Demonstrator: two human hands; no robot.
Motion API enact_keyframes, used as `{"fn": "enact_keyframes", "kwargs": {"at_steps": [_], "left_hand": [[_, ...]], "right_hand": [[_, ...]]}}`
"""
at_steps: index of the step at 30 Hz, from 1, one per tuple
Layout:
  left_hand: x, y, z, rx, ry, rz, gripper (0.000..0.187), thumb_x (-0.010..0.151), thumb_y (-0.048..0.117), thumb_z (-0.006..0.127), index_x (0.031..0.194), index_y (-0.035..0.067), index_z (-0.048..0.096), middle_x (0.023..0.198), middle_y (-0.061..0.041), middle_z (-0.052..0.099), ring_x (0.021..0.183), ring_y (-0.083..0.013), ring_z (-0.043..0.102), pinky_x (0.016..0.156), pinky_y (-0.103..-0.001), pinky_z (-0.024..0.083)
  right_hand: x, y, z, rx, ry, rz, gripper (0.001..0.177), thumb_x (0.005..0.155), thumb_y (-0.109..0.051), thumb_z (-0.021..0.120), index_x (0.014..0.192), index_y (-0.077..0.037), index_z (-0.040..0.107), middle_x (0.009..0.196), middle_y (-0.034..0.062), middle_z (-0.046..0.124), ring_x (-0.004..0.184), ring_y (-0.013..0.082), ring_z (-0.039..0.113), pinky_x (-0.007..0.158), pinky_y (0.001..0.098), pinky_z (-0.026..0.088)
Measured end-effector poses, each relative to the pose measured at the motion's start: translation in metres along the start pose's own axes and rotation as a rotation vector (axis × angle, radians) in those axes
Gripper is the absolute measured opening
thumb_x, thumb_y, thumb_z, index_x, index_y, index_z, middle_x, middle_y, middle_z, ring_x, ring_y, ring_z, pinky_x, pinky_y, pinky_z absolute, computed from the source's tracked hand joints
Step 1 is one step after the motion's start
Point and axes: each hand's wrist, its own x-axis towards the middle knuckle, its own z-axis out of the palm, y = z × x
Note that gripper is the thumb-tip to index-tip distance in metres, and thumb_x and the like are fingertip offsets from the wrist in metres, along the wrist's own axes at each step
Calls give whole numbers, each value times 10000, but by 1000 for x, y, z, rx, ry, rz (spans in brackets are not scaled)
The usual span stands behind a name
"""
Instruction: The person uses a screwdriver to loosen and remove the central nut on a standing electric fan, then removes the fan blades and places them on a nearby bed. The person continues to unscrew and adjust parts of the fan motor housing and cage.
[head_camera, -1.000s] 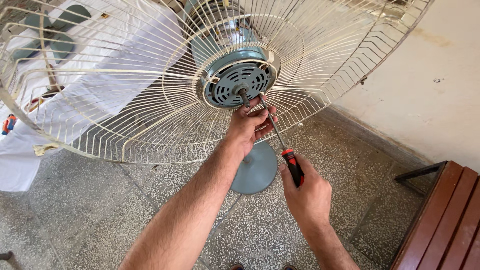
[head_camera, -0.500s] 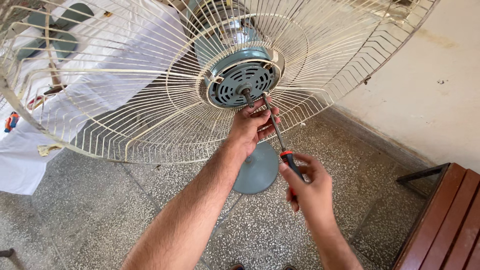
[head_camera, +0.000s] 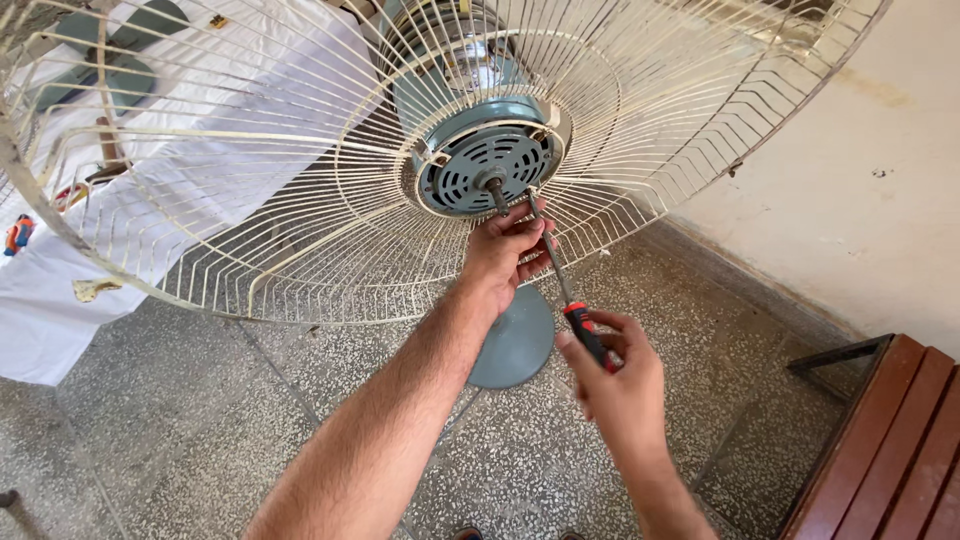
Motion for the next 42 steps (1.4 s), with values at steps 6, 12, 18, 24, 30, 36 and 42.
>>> {"fn": "enact_keyframes", "kwargs": {"at_steps": [6, 12, 18, 24, 30, 36, 42], "left_hand": [[-6, 4, -2, -43, -41, -29, 327, 1010, 102, 600, 1326, 136, 680, 1103, -75, 762, 949, -170, 753, 782, -299, 655], [-5, 7, -8, -65, -126, -19, 390, 987, 25, 589, 1355, 139, 651, 1111, -89, 768, 954, -178, 753, 798, -296, 659], [-3, 5, -3, -30, -79, -4, 410, 974, -5, 600, 1351, 146, 655, 1100, -110, 767, 938, -185, 751, 786, -310, 666], [-2, 7, -6, -17, -73, -10, 405, 977, -4, 605, 1341, 164, 666, 1084, -86, 765, 927, -173, 749, 769, -298, 659], [0, 8, -9, -35, -109, -12, 379, 993, 11, 598, 1331, 170, 661, 1066, -85, 752, 911, -186, 750, 742, -310, 658], [0, 8, -5, 18, -56, -15, 381, 983, 17, 589, 1317, 182, 669, 1073, -92, 757, 905, -197, 751, 735, -338, 672], [2, 11, -6, 43, -47, -33, 357, 967, 43, 640, 1285, 196, 694, 1078, -65, 756, 911, -180, 746, 735, -322, 660]], "right_hand": [[-3, -14, 2, -281, 143, -270, 412, 871, -181, 807, 1209, 14, 676, 872, 89, 730, 656, 70, 658, 510, 166, 515], [7, -15, -8, 580, -193, 223, 375, 873, -180, 710, 1162, 59, 697, 802, 135, 706, 487, 132, 540, 328, 226, 356], [-3, -13, -5, -240, 55, -288, 434, 858, -225, 796, 1206, -6, 657, 904, 97, 739, 641, 83, 681, 508, 209, 542], [-4, -8, 7, -159, 24, -123, 446, 894, -227, 763, 1291, -47, 669, 784, 159, 708, 521, 130, 576, 421, 264, 450], [-3, -17, -1, 619, -361, 173, 474, 934, -258, 662, 1289, 55, 628, 808, 115, 651, 435, 77, 541, 274, 192, 341], [-17, -9, 3, -608, 215, -817, 556, 889, -261, 737, 1352, -8, 564, 1080, 172, 697, 812, 287, 738, 609, 365, 596], [-10, 4, 7, -400, 130, -682, 400, 1042, -231, 708, 1389, -62, 604, 1050, 126, 740, 829, 202, 772, 665, 332, 600]]}}
